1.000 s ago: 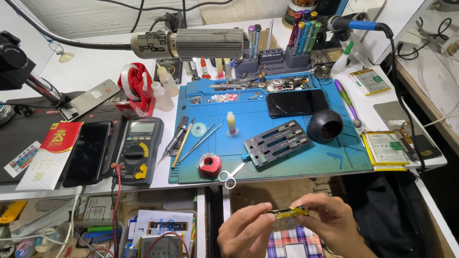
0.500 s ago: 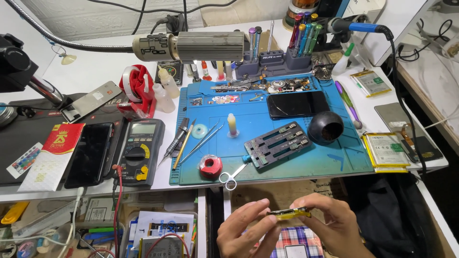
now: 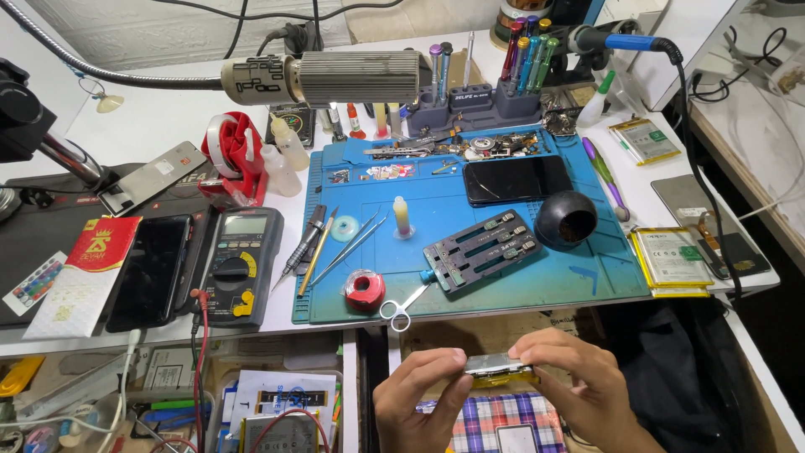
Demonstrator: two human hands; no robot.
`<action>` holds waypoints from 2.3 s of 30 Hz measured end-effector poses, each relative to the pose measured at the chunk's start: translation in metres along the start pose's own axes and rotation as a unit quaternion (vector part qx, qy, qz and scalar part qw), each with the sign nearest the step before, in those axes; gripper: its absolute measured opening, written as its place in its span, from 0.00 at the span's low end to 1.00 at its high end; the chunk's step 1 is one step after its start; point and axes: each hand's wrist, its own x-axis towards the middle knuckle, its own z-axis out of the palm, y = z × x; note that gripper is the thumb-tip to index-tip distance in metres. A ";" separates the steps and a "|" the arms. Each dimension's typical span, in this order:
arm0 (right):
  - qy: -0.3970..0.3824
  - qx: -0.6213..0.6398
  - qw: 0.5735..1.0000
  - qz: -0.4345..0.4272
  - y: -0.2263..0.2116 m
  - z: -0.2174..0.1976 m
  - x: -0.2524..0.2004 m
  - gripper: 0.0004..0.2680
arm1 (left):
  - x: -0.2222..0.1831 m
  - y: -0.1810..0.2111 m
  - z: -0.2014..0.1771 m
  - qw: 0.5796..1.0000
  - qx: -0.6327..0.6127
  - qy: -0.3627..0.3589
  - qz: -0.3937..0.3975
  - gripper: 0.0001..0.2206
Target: Carefully peeling adhesive tape from a mobile phone battery at a repair station.
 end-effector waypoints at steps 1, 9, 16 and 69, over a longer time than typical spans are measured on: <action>0.000 0.000 1.000 0.000 0.000 0.000 0.001 0.06 | 0.000 0.001 0.000 1.000 0.000 0.000 0.000 0.07; 0.011 -0.007 1.000 0.009 0.001 -0.001 0.003 0.06 | 0.004 0.006 -0.002 0.995 -0.042 -0.070 -0.064 0.10; 0.006 0.024 0.999 0.049 0.003 -0.003 -0.001 0.08 | 0.006 0.011 -0.001 0.985 -0.072 -0.118 -0.099 0.15; 0.158 0.339 0.825 0.425 0.014 0.031 -0.029 0.09 | -0.018 -0.011 0.043 0.989 -0.073 -0.026 -0.125 0.07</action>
